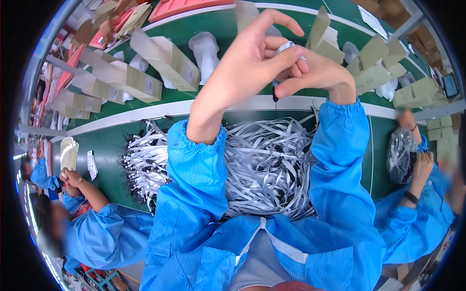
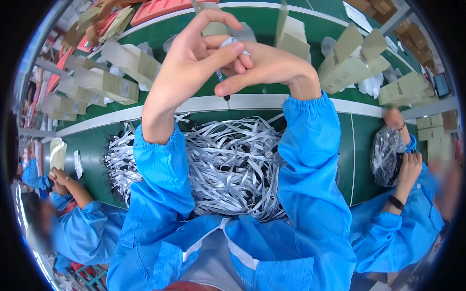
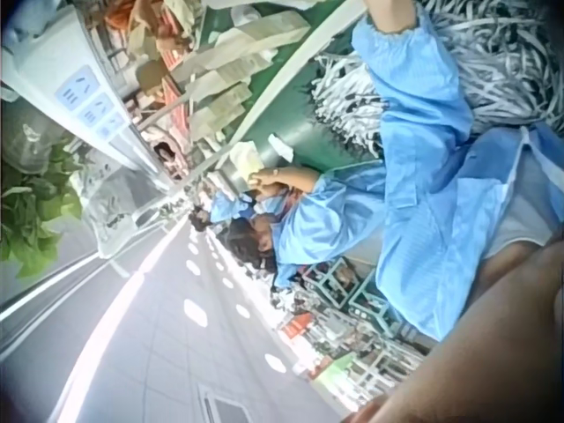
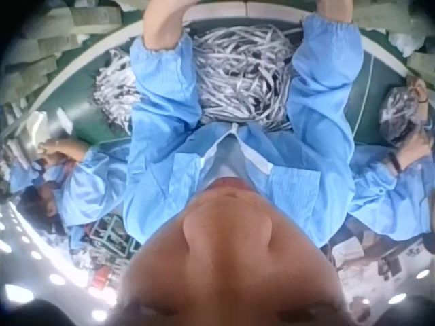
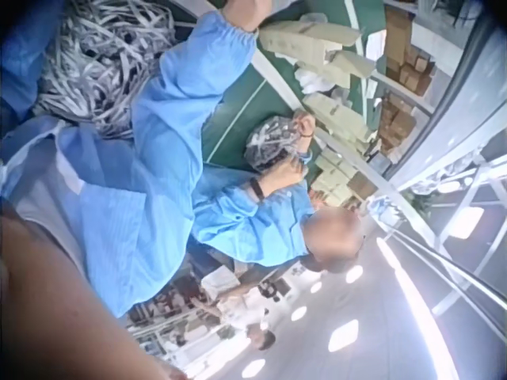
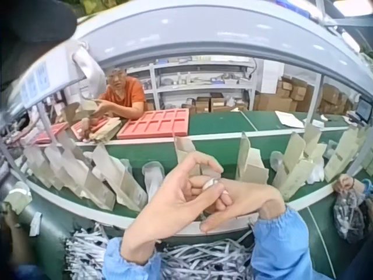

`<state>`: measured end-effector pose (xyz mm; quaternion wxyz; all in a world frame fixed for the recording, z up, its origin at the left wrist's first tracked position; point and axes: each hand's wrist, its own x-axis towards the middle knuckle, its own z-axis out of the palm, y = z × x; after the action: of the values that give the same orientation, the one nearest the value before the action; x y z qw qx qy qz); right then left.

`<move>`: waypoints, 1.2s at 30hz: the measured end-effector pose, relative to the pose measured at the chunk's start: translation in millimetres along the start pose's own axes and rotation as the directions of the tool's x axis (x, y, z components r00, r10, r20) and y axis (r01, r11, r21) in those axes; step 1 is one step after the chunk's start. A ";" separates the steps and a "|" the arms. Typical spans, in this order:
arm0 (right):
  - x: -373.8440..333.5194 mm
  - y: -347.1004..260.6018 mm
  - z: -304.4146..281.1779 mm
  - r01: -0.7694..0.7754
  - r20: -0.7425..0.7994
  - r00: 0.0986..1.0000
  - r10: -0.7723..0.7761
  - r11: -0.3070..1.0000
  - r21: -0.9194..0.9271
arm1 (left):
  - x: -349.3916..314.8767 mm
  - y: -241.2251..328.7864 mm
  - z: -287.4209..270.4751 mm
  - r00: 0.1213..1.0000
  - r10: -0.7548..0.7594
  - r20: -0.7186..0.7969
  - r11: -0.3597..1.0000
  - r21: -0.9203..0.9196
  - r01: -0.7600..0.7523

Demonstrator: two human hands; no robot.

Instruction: The worker is picking up long white plastic strips from a pile and bundling or organizing them into paper boxes.

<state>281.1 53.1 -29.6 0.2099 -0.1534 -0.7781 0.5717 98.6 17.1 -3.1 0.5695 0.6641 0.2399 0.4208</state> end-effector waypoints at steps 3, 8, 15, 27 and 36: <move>3.7 2.7 12.8 -0.174 -0.108 0.978 0.176 0.984 0.034 | -4.7 4.9 -1.9 1.000 -0.003 0.006 0.997 0.075 0.002; -10.4 -17.3 19.0 -0.275 -0.302 0.941 0.155 0.870 -0.410 | -10.0 16.8 2.1 0.978 -0.008 -0.207 0.998 0.055 0.019; 23.0 -37.8 53.4 0.050 -0.720 0.275 -0.637 0.757 -0.651 | -2.3 20.5 16.5 0.848 0.179 -0.499 0.976 -0.017 -0.216; -42.7 -31.0 -5.2 0.766 -0.837 0.453 -0.309 0.615 0.187 | -1.6 -16.1 31.1 0.988 0.138 -0.065 0.985 -0.093 -0.144; -61.6 6.7 -79.0 0.422 -0.828 0.002 -0.561 0.751 -0.508 | -10.8 -66.9 10.9 0.690 -0.692 0.212 0.359 0.930 0.074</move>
<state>374.1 90.8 -24.9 0.8169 -0.2004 -0.5056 0.1919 112.6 18.2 -70.3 0.2771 0.8661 0.3904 -0.1439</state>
